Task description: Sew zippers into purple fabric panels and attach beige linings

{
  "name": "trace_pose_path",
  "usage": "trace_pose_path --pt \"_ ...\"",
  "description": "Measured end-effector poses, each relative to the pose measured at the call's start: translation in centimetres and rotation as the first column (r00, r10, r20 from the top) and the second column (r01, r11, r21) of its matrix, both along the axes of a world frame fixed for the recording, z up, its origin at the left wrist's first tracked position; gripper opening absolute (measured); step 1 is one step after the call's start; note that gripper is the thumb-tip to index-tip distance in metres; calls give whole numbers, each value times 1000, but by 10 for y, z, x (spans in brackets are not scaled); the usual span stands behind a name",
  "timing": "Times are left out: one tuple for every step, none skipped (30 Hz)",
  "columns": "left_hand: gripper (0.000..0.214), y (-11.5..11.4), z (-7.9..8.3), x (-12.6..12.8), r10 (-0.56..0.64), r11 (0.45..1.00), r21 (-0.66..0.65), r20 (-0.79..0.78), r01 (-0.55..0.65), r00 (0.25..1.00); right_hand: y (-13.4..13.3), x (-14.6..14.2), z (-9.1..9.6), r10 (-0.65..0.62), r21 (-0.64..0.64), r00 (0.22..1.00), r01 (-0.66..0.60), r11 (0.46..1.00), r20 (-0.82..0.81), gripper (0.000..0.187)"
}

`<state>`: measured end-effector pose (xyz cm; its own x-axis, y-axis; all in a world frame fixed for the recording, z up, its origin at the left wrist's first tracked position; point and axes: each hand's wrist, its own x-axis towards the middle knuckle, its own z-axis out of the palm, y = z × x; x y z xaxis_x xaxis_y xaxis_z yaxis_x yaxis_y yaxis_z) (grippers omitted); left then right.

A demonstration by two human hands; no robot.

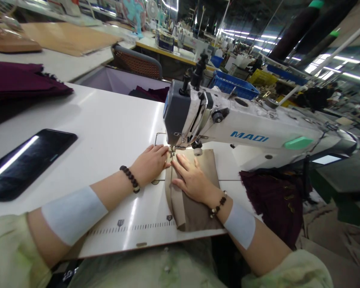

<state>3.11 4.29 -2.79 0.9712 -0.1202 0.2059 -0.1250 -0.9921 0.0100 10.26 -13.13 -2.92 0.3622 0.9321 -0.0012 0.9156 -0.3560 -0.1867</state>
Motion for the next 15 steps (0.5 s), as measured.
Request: trace_pose_path --pt "27 -4 2 -8 -9 1000 -19 1 9 1000 0 1 -1 2 15 1000 -1 1000 -5 56" --pt "26 -10 4 -18 -30 998 -48 3 30 1000 -1 2 -2 4 30 1000 -4 1000 -13 55" --pt "25 -18 6 -31 -63 994 -92 10 64 998 -2 2 -3 7 43 1000 -6 999 -20 55" --pt "25 -26 9 -45 -108 984 -143 26 110 994 -3 2 -3 11 53 1000 -9 999 -27 55" --pt "27 -35 10 -60 -175 964 -195 46 180 984 -4 2 -3 15 61 999 -13 998 -31 55" --pt "29 -42 12 -74 -239 934 -253 78 251 968 -4 2 -3 19 65 999 -17 998 -34 55" --pt "31 -49 13 -86 -280 904 -307 98 296 955 -5 1 -2 22 66 999 -19 998 -36 55" --pt "32 -55 13 -96 -306 880 -350 101 322 947 -5 1 -2 23 63 999 -21 998 -37 54" --pt "33 -59 12 -103 -323 864 -376 100 336 941 -6 0 -1 23 59 999 -21 998 -37 54" --pt "34 -61 11 -109 -336 857 -383 92 344 937 -6 0 0 24 53 999 -22 998 -38 53" --pt "34 -63 9 -112 -349 856 -376 86 355 933 -6 0 1 27 46 999 -25 999 -38 51" --pt "34 -63 7 -114 -361 857 -364 82 365 929 -6 0 2 33 40 999 -31 999 -37 50" --pt "33 -63 5 -115 -374 856 -353 82 378 924 -5 1 2 39 35 999 -38 999 -35 49" --pt "33 -63 4 -116 -379 855 -349 83 383 922 -5 1 3 45 28 998 -44 999 -33 47" --pt "31 -63 3 -116 -381 854 -352 80 383 921 -4 2 3 49 19 998 -49 999 -31 47"
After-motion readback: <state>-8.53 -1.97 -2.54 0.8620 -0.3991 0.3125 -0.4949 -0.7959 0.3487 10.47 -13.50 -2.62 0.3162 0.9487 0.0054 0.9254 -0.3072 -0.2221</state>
